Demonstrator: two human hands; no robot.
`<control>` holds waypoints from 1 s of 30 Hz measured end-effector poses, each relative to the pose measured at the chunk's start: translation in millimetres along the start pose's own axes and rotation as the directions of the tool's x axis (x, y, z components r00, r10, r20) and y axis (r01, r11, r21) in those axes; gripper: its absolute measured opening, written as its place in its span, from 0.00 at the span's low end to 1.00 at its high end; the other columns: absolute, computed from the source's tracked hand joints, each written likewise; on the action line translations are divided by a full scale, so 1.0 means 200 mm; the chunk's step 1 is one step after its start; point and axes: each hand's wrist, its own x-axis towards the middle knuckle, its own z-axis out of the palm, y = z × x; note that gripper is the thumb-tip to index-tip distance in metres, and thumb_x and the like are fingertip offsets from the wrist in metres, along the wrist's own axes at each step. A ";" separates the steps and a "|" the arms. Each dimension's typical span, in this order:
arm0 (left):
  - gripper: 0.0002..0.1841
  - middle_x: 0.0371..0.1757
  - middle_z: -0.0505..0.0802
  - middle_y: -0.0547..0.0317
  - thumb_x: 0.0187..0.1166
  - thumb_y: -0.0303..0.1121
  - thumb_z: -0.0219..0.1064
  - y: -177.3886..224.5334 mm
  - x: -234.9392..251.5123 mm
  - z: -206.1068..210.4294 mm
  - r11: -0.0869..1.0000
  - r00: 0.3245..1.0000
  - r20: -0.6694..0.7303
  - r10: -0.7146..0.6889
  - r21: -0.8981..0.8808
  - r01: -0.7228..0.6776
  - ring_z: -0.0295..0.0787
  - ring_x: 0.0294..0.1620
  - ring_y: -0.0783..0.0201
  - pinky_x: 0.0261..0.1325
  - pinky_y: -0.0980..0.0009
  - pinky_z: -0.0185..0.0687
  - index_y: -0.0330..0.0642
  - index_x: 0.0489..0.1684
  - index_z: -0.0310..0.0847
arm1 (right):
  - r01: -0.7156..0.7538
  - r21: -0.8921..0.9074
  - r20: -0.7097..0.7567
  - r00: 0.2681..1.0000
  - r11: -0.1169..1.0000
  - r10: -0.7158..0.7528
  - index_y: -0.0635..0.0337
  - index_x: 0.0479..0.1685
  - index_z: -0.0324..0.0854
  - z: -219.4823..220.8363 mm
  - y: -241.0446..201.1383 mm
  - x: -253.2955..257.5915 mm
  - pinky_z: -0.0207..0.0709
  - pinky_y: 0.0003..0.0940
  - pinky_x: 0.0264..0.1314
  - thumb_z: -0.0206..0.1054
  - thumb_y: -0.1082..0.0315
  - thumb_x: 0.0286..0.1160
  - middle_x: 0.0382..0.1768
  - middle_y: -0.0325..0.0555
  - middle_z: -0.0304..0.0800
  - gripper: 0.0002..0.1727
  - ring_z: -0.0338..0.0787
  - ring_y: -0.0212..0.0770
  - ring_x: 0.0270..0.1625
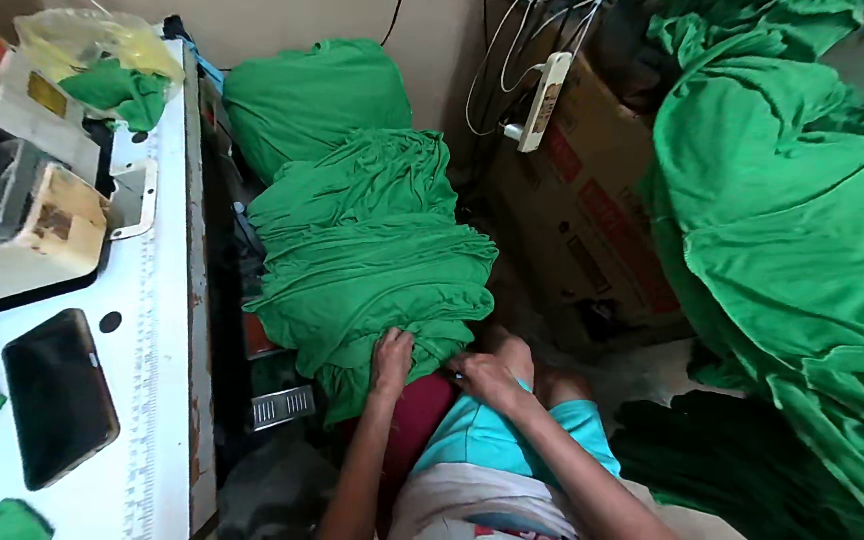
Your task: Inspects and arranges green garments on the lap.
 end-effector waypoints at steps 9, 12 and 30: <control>0.19 0.69 0.86 0.37 0.90 0.35 0.56 0.15 0.00 -0.15 0.977 0.976 0.085 -0.203 -0.055 0.208 0.85 0.70 0.44 0.76 0.50 0.76 0.31 0.71 0.78 | -0.056 0.359 -0.172 0.977 0.932 0.125 0.59 0.71 0.82 -0.08 0.01 0.18 0.75 0.58 0.75 0.54 0.63 0.91 0.63 0.58 0.90 0.19 0.89 0.56 0.66; 0.20 0.41 0.91 0.42 0.93 0.39 0.53 0.22 -0.07 -0.12 0.911 0.954 0.009 -0.301 -0.292 0.290 0.91 0.41 0.52 0.52 0.54 0.86 0.28 0.51 0.84 | 0.023 0.502 -0.224 0.969 0.865 0.104 0.62 0.67 0.83 -0.05 0.05 0.20 0.82 0.52 0.64 0.53 0.65 0.91 0.54 0.57 0.92 0.18 0.92 0.50 0.53; 0.14 0.22 0.90 0.57 0.86 0.32 0.65 0.29 0.06 0.08 0.413 0.848 0.192 -0.494 -0.807 0.423 0.81 0.16 0.73 0.23 0.78 0.77 0.28 0.35 0.85 | 0.168 0.461 -0.351 0.937 0.872 0.005 0.64 0.62 0.87 -0.16 0.08 0.30 0.77 0.48 0.72 0.54 0.69 0.88 0.58 0.58 0.91 0.18 0.89 0.49 0.61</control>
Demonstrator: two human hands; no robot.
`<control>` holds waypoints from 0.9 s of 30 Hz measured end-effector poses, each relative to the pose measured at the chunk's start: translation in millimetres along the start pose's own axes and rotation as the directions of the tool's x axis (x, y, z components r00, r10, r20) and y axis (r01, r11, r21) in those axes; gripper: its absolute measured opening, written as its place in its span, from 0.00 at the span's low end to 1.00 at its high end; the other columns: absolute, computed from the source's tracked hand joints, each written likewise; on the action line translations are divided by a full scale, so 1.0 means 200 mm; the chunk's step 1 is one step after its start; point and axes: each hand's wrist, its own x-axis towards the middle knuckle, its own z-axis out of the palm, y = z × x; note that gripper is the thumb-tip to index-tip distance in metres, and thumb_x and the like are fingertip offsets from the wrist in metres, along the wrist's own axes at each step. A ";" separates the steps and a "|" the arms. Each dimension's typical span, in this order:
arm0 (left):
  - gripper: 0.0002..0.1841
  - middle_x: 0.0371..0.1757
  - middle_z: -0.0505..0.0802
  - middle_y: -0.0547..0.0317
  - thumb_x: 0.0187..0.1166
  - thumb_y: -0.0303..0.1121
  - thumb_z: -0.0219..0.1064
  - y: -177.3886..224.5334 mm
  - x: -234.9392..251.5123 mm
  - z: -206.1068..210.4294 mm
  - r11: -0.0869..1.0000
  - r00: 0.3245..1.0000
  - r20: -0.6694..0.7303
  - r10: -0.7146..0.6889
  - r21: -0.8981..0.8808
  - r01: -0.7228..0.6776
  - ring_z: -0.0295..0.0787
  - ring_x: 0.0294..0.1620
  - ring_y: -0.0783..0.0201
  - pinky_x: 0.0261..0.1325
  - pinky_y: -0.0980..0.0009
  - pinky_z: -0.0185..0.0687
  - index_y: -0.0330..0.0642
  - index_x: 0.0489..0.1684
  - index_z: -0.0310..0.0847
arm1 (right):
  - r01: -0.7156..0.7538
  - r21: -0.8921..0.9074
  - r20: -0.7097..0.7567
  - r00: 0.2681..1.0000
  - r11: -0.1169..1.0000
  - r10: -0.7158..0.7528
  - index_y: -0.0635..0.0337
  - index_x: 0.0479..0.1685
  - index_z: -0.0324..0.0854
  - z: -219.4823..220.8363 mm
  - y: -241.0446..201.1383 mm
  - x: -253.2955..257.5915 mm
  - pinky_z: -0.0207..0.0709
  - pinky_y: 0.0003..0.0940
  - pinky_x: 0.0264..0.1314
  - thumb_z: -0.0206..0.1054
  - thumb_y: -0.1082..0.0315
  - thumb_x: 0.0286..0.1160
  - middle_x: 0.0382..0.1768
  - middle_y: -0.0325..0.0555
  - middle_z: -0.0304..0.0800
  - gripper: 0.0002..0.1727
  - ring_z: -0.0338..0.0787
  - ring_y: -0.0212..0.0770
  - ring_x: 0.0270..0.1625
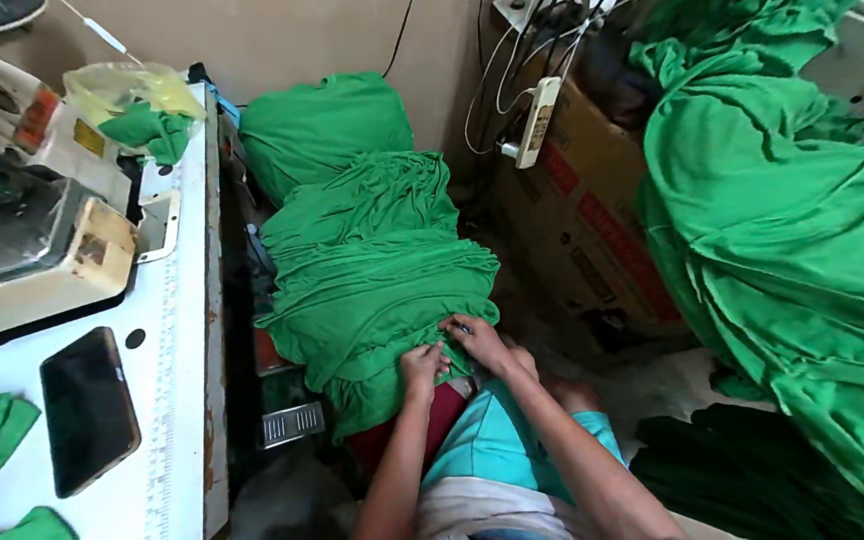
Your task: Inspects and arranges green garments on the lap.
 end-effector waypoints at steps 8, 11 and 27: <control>0.06 0.32 0.86 0.65 0.86 0.26 0.60 -0.09 -0.04 -0.05 0.942 0.980 0.196 0.039 -0.335 0.029 0.81 0.31 0.74 0.41 0.76 0.81 0.39 0.37 0.79 | -0.006 -0.086 0.038 0.999 0.996 0.009 0.61 0.66 0.86 0.00 0.06 0.04 0.70 0.51 0.81 0.54 0.69 0.88 0.67 0.57 0.87 0.18 0.84 0.52 0.73; 0.07 0.27 0.85 0.65 0.86 0.26 0.62 -0.08 -0.03 -0.03 0.941 0.993 0.117 0.022 -0.338 0.019 0.79 0.25 0.77 0.29 0.82 0.74 0.38 0.34 0.81 | -0.070 0.003 -0.065 0.995 0.998 0.070 0.62 0.64 0.86 -0.02 0.03 -0.02 0.73 0.51 0.77 0.55 0.69 0.88 0.63 0.56 0.90 0.17 0.86 0.50 0.69; 0.05 0.38 0.90 0.55 0.83 0.20 0.60 -0.16 -0.04 -0.02 0.951 0.969 0.142 0.200 -0.266 -0.157 0.91 0.39 0.64 0.49 0.63 0.89 0.29 0.50 0.71 | -0.145 -0.197 -0.140 0.983 0.970 0.118 0.71 0.60 0.82 0.12 -0.09 -0.28 0.79 0.59 0.67 0.62 0.71 0.82 0.62 0.65 0.85 0.15 0.88 0.61 0.62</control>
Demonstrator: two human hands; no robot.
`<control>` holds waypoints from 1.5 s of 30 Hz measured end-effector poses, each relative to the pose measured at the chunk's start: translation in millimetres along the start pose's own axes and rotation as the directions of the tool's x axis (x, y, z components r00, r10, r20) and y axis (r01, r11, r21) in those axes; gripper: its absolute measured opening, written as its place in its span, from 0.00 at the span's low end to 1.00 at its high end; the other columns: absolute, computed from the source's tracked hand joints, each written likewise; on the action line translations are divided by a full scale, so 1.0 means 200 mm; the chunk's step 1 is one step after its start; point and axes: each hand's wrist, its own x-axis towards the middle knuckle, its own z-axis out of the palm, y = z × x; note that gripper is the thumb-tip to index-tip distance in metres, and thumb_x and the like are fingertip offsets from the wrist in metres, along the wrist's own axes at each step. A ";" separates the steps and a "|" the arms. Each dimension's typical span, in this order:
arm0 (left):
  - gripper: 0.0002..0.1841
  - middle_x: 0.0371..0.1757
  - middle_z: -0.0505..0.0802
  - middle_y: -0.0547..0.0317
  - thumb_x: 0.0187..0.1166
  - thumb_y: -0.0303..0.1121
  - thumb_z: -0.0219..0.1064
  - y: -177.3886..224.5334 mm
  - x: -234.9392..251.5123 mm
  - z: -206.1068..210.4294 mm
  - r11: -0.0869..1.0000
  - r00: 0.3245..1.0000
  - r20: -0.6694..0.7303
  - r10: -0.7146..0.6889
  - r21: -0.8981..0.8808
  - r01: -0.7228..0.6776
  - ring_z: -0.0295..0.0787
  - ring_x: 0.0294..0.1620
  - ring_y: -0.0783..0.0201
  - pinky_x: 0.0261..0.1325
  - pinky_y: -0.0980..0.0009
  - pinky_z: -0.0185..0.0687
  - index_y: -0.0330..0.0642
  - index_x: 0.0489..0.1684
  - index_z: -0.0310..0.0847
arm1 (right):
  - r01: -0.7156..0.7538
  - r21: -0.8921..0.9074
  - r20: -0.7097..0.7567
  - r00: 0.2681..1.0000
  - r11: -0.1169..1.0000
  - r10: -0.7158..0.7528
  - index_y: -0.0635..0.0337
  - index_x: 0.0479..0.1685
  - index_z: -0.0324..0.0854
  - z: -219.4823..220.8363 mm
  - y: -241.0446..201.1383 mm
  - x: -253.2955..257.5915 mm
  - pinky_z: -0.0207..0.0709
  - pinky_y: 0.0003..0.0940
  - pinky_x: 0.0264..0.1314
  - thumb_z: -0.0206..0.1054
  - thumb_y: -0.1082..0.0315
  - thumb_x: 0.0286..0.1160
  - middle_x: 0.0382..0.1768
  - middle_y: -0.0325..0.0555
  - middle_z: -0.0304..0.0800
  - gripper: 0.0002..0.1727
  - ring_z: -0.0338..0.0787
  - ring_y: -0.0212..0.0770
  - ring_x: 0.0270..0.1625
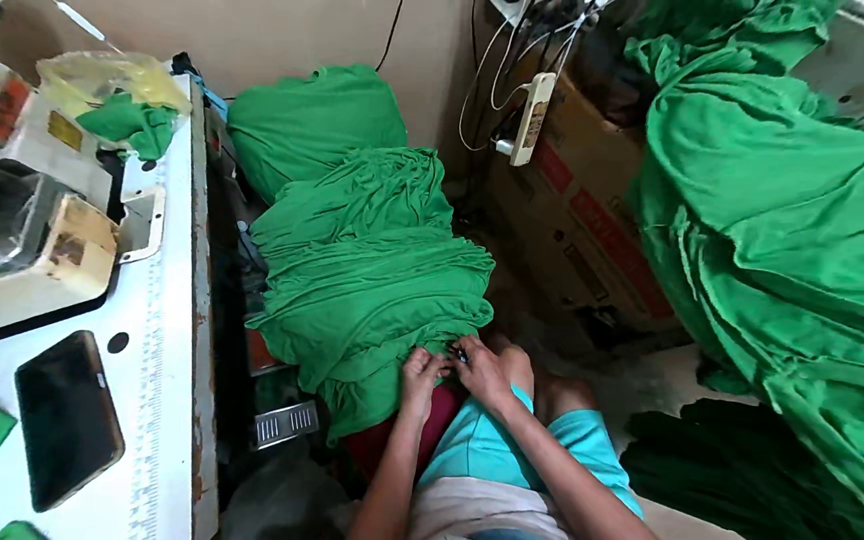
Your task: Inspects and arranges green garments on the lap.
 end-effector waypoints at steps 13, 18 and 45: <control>0.11 0.39 0.93 0.53 0.85 0.28 0.63 0.02 0.01 -0.04 0.965 1.000 0.014 -0.005 0.261 0.002 0.86 0.37 0.70 0.46 0.69 0.83 0.28 0.45 0.89 | -0.008 0.090 0.174 0.985 0.996 -0.008 0.71 0.59 0.82 0.01 -0.04 -0.10 0.76 0.56 0.72 0.58 0.61 0.89 0.58 0.65 0.87 0.20 0.87 0.59 0.63; 0.11 0.39 0.92 0.49 0.86 0.23 0.55 0.04 0.03 -0.04 0.988 0.997 0.015 -0.079 0.134 0.076 0.92 0.40 0.63 0.51 0.63 0.90 0.24 0.44 0.83 | 0.055 0.161 0.137 0.988 0.986 -0.077 0.66 0.50 0.84 -0.02 0.06 -0.12 0.80 0.54 0.59 0.64 0.56 0.84 0.43 0.55 0.89 0.18 0.89 0.51 0.49; 0.10 0.42 0.94 0.48 0.82 0.28 0.68 0.12 0.02 -0.02 0.948 0.977 -0.043 -0.210 0.235 0.214 0.90 0.39 0.65 0.48 0.66 0.87 0.27 0.48 0.87 | 0.289 -0.140 -0.086 0.949 0.947 -0.302 0.67 0.49 0.90 0.08 0.05 -0.10 0.85 0.64 0.52 0.72 0.74 0.70 0.48 0.61 0.94 0.11 0.95 0.63 0.50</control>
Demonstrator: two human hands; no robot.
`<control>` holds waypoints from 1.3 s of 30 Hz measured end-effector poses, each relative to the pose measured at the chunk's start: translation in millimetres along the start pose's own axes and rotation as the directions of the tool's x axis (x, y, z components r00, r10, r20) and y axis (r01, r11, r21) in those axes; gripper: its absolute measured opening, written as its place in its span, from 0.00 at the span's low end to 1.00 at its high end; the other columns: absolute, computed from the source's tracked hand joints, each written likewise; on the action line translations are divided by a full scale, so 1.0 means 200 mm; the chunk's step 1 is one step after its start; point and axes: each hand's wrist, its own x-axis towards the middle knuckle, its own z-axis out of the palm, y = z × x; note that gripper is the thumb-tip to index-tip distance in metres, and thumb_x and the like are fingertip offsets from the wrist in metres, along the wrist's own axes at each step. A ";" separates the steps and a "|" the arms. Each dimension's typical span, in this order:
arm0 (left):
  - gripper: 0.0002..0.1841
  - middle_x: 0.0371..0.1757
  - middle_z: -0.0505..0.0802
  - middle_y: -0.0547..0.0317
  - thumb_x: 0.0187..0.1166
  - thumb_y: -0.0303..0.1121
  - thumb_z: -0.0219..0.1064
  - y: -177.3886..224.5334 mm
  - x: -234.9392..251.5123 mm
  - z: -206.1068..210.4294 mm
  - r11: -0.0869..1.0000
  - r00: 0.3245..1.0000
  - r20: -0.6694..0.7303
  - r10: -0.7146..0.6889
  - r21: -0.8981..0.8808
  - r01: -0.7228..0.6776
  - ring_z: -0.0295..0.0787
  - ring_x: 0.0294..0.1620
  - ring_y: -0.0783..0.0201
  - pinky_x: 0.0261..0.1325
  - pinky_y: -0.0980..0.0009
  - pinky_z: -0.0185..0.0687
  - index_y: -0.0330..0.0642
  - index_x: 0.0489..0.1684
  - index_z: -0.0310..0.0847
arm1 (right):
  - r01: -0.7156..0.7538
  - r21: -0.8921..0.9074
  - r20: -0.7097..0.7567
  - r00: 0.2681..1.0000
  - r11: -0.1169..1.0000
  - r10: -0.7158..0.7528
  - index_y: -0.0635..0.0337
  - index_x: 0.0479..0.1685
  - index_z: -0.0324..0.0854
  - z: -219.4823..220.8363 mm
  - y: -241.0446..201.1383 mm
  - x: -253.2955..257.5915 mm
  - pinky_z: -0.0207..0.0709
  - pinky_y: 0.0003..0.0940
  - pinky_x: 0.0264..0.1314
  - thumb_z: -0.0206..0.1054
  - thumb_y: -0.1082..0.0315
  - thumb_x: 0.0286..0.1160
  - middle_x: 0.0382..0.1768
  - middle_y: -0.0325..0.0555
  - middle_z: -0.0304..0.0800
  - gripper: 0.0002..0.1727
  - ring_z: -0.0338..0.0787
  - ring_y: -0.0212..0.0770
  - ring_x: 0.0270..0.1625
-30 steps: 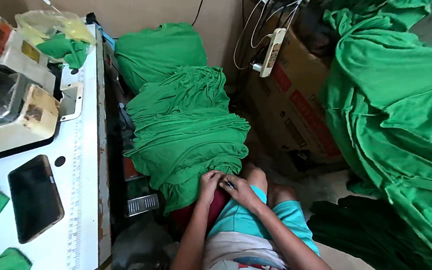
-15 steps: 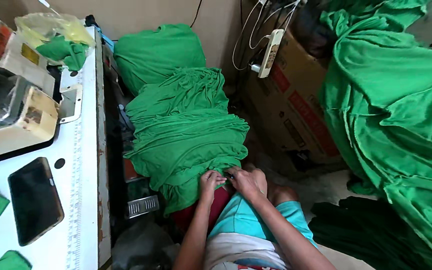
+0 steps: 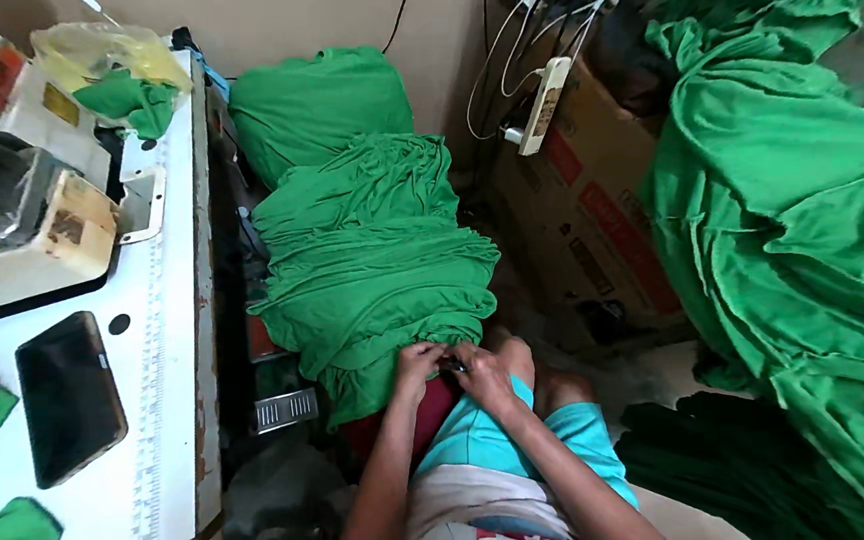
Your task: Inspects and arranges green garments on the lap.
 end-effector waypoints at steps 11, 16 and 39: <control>0.07 0.41 0.92 0.50 0.83 0.21 0.55 -0.01 0.01 -0.07 0.946 0.995 0.104 0.001 -0.321 0.033 0.92 0.48 0.57 0.60 0.58 0.87 0.28 0.44 0.79 | -0.215 0.056 -0.058 0.974 0.975 0.218 0.71 0.67 0.77 -0.03 0.04 0.01 0.83 0.58 0.62 0.63 0.56 0.86 0.52 0.64 0.90 0.25 0.92 0.62 0.55; 0.07 0.41 0.91 0.52 0.83 0.21 0.54 -0.02 0.01 -0.08 0.942 0.992 0.125 0.029 -0.336 0.014 0.91 0.49 0.58 0.62 0.58 0.87 0.30 0.42 0.79 | -0.119 -0.010 -0.052 0.992 0.993 0.119 0.70 0.57 0.84 -0.02 0.04 0.01 0.80 0.61 0.65 0.68 0.63 0.82 0.51 0.64 0.91 0.17 0.91 0.64 0.58; 0.10 0.41 0.90 0.50 0.82 0.21 0.63 -0.01 0.00 -0.02 0.971 0.999 0.007 0.034 -0.238 -0.031 0.90 0.41 0.63 0.51 0.63 0.88 0.27 0.55 0.72 | -0.093 0.016 -0.050 0.994 0.996 0.094 0.68 0.58 0.85 -0.01 0.01 0.05 0.84 0.63 0.59 0.74 0.67 0.72 0.48 0.60 0.94 0.18 0.94 0.61 0.51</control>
